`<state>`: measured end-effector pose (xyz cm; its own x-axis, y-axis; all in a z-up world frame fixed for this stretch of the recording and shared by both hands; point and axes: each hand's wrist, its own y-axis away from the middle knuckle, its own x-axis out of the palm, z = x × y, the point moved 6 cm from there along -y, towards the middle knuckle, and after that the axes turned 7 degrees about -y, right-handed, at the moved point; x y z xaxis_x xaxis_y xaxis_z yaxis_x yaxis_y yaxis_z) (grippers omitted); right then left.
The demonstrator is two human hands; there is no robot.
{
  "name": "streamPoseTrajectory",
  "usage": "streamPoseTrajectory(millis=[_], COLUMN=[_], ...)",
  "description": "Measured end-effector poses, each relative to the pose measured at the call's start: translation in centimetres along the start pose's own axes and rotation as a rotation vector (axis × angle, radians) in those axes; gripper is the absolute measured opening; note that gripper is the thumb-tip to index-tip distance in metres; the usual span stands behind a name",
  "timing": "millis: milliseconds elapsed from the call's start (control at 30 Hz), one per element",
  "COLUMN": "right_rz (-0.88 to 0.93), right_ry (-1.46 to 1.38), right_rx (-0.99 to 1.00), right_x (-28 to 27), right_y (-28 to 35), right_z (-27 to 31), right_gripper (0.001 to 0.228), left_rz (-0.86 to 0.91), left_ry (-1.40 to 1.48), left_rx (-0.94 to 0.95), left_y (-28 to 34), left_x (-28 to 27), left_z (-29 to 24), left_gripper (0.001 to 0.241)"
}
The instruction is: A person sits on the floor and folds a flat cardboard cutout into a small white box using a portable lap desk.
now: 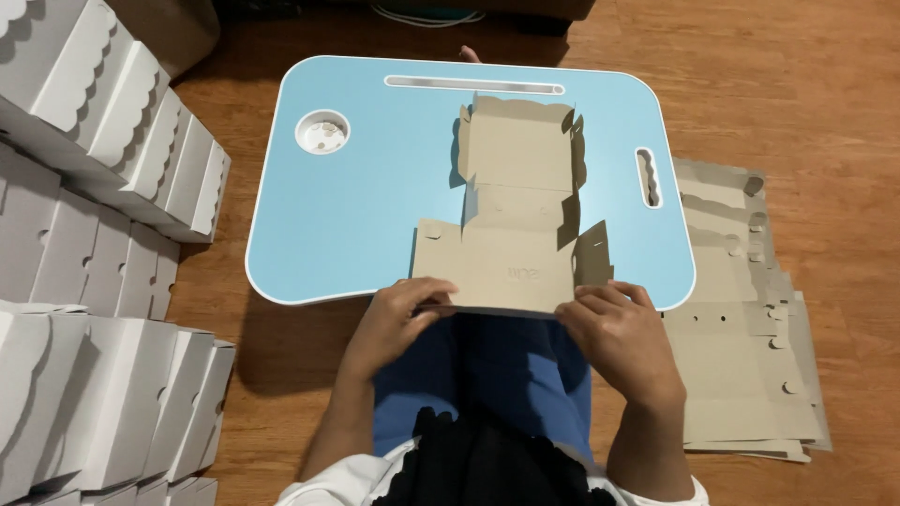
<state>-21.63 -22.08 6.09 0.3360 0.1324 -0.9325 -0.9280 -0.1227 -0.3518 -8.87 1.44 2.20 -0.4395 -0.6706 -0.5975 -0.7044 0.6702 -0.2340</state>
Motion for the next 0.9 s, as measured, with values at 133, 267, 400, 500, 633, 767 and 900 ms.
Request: streamPoseTrajectory(millis=[133,267,400,500,633,767,900], right_rz=[-0.048,-0.148,-0.272,-0.337,-0.414,-0.400,-0.391], right_ry=[-0.120,-0.174,-0.277,-0.363,-0.488,-0.562,-0.621], right_rx=[0.076,0.096,0.176,0.209,0.195,0.152,0.091], right_x=[0.6,0.6,-0.3,-0.5,-1.0,-1.1,-0.5], right_y=[0.6,1.2,1.2,0.9,0.4,0.0,-0.3], right_z=[-0.8,-0.5,0.2,0.4,0.9,1.3,1.6], right_gripper=[0.008,0.013,0.014,0.015,0.017,0.018,0.016], left_rz=[-0.139,-0.213,-0.308,-0.369,-0.539,-0.575,-0.517], left_ry=[0.160,0.304,0.433,0.329,0.096,0.051,0.086], left_rx=[-0.053,-0.096,-0.179,-0.240,-0.299,-0.341,-0.267], left_y=[-0.4,-0.5,-0.2,-0.2,0.3,0.8,0.5], left_x=[-1.0,-0.6,-0.8,-1.1,-2.2,-2.3,-1.3], left_z=[-0.8,0.8,2.3,2.2,2.0,2.1,0.7], left_gripper=[0.062,0.068,0.058,0.043,0.040,0.037,0.038])
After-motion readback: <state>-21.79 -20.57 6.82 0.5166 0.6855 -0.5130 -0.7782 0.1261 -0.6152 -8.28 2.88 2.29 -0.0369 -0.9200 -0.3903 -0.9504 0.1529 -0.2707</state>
